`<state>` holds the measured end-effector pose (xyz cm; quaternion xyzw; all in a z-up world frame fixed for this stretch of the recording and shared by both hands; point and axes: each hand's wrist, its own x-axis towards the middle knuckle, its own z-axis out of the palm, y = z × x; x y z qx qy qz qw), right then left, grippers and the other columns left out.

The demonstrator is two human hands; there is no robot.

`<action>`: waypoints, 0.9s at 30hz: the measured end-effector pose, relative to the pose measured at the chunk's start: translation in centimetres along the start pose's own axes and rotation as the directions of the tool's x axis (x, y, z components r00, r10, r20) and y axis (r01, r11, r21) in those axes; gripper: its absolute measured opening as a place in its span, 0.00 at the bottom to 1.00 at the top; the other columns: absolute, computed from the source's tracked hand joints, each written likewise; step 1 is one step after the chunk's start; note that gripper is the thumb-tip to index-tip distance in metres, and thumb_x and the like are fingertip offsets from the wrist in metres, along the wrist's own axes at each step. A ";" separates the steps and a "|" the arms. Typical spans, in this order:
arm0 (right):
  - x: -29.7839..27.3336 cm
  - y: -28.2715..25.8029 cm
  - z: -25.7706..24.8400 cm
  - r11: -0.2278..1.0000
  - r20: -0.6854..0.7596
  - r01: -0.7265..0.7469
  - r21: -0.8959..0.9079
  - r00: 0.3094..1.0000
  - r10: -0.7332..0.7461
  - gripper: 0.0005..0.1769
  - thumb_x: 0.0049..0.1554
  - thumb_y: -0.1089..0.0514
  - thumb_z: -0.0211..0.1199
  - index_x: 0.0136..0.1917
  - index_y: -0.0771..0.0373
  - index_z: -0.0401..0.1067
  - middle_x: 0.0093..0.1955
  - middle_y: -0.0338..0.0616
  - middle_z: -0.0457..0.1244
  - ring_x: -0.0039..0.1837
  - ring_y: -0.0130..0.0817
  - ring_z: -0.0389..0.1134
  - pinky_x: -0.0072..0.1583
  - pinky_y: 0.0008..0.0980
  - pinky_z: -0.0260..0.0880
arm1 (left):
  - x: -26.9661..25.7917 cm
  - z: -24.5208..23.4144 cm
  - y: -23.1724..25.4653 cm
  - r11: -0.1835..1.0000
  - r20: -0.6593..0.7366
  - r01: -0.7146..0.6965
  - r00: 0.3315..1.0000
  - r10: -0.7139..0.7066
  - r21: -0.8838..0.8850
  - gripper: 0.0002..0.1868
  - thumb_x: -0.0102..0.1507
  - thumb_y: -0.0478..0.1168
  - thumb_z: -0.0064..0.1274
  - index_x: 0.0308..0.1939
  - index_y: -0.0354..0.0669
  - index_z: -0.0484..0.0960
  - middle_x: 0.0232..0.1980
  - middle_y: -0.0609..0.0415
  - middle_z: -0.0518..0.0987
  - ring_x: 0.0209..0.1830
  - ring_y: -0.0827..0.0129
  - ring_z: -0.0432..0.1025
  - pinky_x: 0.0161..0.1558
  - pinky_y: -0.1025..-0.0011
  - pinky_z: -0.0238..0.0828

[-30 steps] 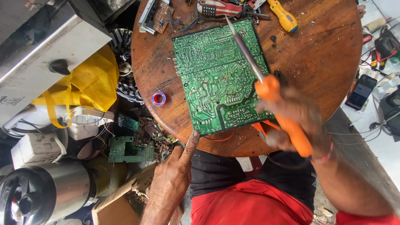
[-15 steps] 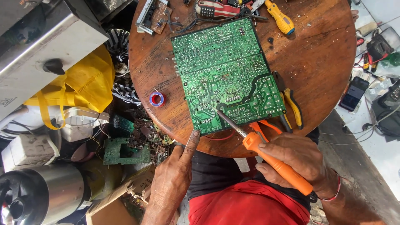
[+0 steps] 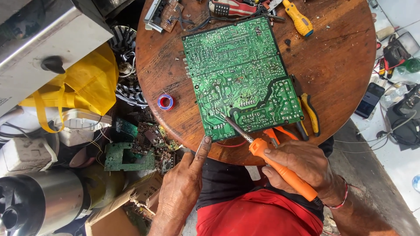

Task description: The person uses a soldering iron and a screwdriver to work on a green circuit board placed on a wooden table. They flip the board over to access different sides and use the screwdriver to point at or manipulate components while soldering.

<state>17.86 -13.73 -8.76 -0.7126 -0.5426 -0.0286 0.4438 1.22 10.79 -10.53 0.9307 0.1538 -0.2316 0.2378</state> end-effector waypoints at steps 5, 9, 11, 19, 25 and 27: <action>-0.4 0.3 0.1 1.000 -0.013 0.004 -0.004 1.000 -0.004 0.19 0.57 0.61 0.68 0.59 0.69 0.70 0.47 0.50 0.71 0.42 0.41 0.76 0.49 0.40 0.82 | 0.0 -0.1 0.1 1.000 0.016 0.001 1.000 -0.001 -0.002 0.47 0.64 0.32 0.39 0.82 0.76 0.44 0.43 0.51 0.66 0.31 0.43 0.72 0.31 0.40 0.69; -0.5 0.2 0.2 1.000 -0.025 -0.016 0.005 1.000 0.016 0.18 0.55 0.61 0.70 0.58 0.68 0.71 0.47 0.50 0.72 0.42 0.40 0.76 0.49 0.39 0.83 | 0.0 0.5 -0.3 1.000 -0.025 -0.023 0.999 0.024 0.009 0.46 0.64 0.33 0.40 0.82 0.74 0.46 0.44 0.50 0.67 0.31 0.42 0.73 0.31 0.40 0.70; -0.5 0.4 0.3 1.000 -0.029 -0.023 0.009 0.999 0.023 0.18 0.55 0.62 0.70 0.57 0.67 0.71 0.47 0.49 0.72 0.44 0.40 0.78 0.50 0.39 0.83 | 0.0 0.5 -0.2 1.000 -0.038 -0.026 0.999 0.027 0.011 0.46 0.64 0.32 0.40 0.82 0.74 0.46 0.42 0.51 0.67 0.30 0.43 0.73 0.30 0.40 0.69; -0.5 0.3 0.2 0.995 -0.049 -0.085 0.045 0.995 0.087 0.14 0.55 0.61 0.67 0.54 0.68 0.71 0.44 0.47 0.73 0.43 0.37 0.78 0.51 0.37 0.83 | -0.1 0.3 0.0 1.000 0.002 -0.007 1.000 0.007 0.007 0.46 0.64 0.33 0.40 0.83 0.75 0.44 0.43 0.50 0.66 0.30 0.41 0.72 0.30 0.38 0.68; -1.1 0.9 0.1 0.992 -0.071 -0.115 0.052 0.990 0.118 0.14 0.56 0.61 0.65 0.55 0.66 0.73 0.43 0.43 0.73 0.44 0.36 0.78 0.51 0.33 0.84 | -0.2 0.2 0.0 0.999 -0.043 -0.037 0.998 0.038 0.021 0.46 0.64 0.31 0.40 0.82 0.72 0.47 0.41 0.51 0.65 0.28 0.44 0.72 0.29 0.40 0.70; -1.0 0.8 0.0 0.993 -0.046 -0.100 0.070 0.994 0.103 0.15 0.55 0.63 0.65 0.56 0.67 0.72 0.41 0.44 0.73 0.43 0.35 0.78 0.53 0.37 0.84 | -0.2 0.1 0.0 1.000 -0.044 -0.030 0.999 0.030 0.009 0.46 0.64 0.32 0.40 0.82 0.74 0.46 0.43 0.51 0.66 0.29 0.43 0.72 0.28 0.40 0.69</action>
